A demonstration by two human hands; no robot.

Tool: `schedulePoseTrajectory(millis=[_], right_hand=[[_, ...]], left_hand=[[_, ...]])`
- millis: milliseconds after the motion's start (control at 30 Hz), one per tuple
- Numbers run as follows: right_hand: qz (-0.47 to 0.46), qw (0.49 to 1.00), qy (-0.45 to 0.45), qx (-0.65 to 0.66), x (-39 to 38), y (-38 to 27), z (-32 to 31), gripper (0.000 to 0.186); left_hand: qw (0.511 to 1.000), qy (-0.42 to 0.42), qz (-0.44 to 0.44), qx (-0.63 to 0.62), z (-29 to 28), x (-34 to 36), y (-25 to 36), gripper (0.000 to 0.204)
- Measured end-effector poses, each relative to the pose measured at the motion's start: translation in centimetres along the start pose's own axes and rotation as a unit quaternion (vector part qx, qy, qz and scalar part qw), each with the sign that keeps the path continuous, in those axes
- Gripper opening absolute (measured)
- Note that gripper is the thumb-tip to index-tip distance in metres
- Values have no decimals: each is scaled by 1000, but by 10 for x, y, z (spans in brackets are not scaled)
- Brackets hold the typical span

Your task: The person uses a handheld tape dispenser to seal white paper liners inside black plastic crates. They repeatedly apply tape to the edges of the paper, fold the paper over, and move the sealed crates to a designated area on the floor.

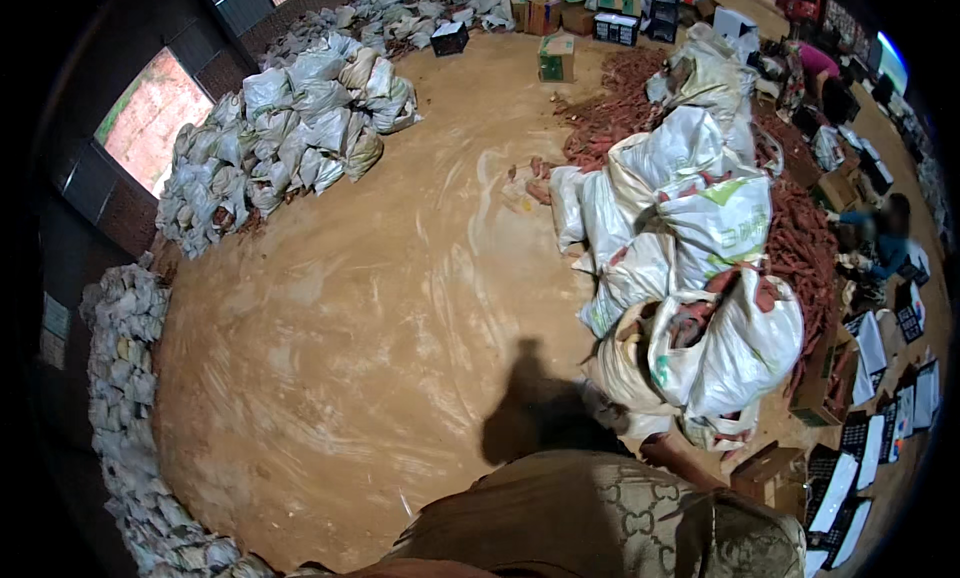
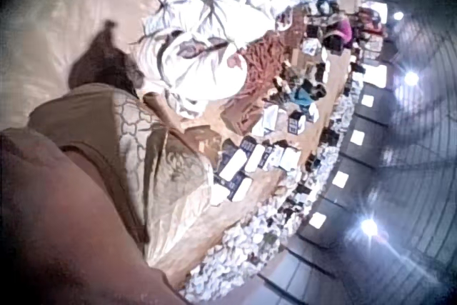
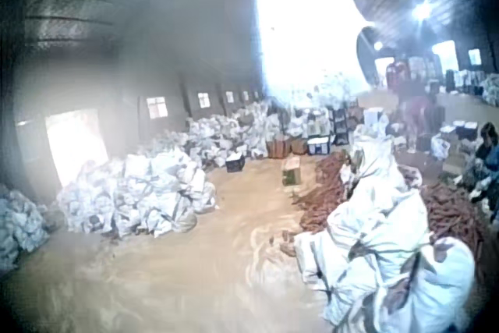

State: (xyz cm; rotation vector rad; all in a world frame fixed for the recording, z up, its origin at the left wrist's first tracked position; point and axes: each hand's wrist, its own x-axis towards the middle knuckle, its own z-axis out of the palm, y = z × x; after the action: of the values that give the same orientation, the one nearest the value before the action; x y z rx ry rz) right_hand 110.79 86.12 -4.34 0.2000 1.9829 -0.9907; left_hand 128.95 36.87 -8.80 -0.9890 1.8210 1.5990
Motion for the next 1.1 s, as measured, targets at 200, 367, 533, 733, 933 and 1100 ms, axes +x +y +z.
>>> schedulePoseTrajectory(millis=[200, 367, 533, 733, 933, 1100], right_hand=[[73, 996, 13, 39, 103, -118, -59, 19], [39, 991, 63, 110, 217, -224, -96, 17], [55, 981, 54, 176, 294, -341, -118, 16], [-64, 990, 39, -116, 353, -418, -131, 23], [41, 999, 14, 2, 420, -608, -121, 29], [-7, 998, 64, 18, 508, -610, -172, 28]], left_hand=[[993, 69, -94, 7, -78, 36, 50, 47], [984, 85, -154, -14, -110, 65, 87, 47], [980, 49, -193, -1, -147, 143, 127, 47], [984, -18, -116, 133, -260, 336, 234, 48], [967, 178, 84, 159, -458, 546, 476, 36], [947, 106, 240, -187, -437, 635, 790, 28]])
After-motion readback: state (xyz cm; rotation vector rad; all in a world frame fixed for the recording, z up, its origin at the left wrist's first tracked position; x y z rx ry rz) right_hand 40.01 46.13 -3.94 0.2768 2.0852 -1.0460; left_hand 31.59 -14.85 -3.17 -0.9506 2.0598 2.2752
